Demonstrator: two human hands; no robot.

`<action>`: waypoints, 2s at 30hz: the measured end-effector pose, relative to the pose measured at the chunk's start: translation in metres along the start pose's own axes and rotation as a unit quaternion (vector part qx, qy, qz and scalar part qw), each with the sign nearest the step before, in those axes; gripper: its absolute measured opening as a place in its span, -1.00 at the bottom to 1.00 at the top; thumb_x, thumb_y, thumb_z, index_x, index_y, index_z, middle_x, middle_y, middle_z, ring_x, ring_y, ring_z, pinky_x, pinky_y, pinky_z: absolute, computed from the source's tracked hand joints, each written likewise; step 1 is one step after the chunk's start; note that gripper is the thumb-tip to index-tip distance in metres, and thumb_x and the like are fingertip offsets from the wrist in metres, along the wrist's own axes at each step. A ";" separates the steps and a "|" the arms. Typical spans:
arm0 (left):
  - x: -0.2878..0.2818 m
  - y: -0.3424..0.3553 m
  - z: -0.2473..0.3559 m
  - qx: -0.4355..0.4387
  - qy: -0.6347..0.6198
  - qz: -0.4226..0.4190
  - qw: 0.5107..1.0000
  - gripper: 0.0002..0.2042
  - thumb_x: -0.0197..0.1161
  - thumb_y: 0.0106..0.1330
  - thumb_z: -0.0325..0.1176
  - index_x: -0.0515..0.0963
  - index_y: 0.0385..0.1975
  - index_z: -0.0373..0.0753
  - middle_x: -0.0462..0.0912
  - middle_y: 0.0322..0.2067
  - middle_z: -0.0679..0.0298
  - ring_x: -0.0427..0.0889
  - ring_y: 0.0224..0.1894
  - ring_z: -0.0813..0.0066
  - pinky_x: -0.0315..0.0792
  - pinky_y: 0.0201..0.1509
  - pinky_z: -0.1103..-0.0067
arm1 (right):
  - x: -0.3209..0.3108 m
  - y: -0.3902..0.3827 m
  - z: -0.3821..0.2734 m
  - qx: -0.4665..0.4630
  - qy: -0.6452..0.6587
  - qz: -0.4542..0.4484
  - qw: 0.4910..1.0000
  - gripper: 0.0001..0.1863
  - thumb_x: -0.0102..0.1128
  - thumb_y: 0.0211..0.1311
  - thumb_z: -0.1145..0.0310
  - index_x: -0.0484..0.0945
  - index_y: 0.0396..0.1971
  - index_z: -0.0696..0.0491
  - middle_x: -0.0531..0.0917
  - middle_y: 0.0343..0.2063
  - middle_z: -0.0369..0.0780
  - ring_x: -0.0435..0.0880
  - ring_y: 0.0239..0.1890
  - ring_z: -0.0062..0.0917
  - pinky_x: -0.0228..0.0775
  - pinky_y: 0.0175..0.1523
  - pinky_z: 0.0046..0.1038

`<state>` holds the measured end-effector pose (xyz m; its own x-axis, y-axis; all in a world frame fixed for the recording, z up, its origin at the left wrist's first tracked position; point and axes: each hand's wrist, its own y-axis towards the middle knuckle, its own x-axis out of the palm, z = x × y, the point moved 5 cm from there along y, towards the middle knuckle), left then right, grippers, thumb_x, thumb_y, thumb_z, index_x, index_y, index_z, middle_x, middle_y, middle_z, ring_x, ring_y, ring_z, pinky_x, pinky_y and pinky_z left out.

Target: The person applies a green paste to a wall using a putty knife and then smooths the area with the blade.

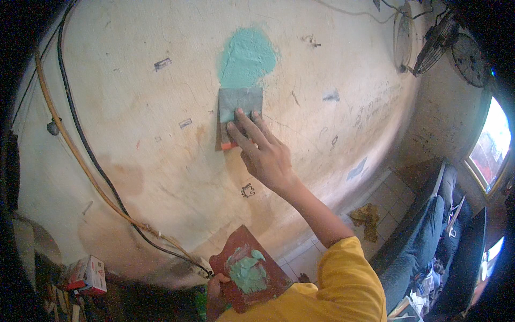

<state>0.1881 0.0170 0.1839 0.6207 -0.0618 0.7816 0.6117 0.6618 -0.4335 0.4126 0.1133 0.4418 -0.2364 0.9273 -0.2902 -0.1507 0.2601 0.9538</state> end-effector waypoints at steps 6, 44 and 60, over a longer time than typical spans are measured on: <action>0.001 0.000 -0.005 0.001 -0.012 0.027 1.000 -0.58 -0.02 -0.02 -0.45 0.35 -0.08 -0.38 0.51 -0.18 0.12 0.51 -0.16 0.25 0.36 0.01 0.38 | -0.074 0.012 0.018 0.024 0.115 0.024 0.993 -0.60 0.04 -0.12 0.68 0.51 -0.19 0.06 0.59 -0.23 -0.18 0.60 -0.18 -0.44 0.46 -0.22 -0.58; 0.014 0.028 -0.022 0.039 -0.072 -0.059 0.995 -0.55 -0.03 -0.01 -0.46 0.33 -0.02 -0.36 0.48 -0.08 0.12 0.48 -0.05 0.24 0.31 0.12 0.35 | -0.064 0.139 0.077 -0.070 0.160 0.064 0.983 -0.76 -0.04 0.18 0.57 0.37 -0.13 0.17 0.54 -0.43 -0.19 0.56 -0.33 -0.58 0.38 -0.17 -0.53; 0.024 0.020 -0.020 0.058 -0.042 -0.001 0.997 -0.53 -0.01 -0.02 -0.48 0.31 0.00 -0.39 0.48 -0.08 0.10 0.47 -0.04 0.22 0.31 0.13 0.35 | -0.073 0.174 0.103 0.011 0.259 0.075 0.963 -0.80 -0.12 0.15 0.58 0.33 -0.19 0.21 0.42 -0.52 -0.29 0.39 -0.42 -0.73 0.28 -0.30 -0.66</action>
<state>0.2249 0.0139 0.1850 0.5728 -0.0030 0.8197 0.5492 0.7437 -0.3811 0.5027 0.1187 0.6364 -0.7015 0.6982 -0.1426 -0.0574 0.1442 0.9879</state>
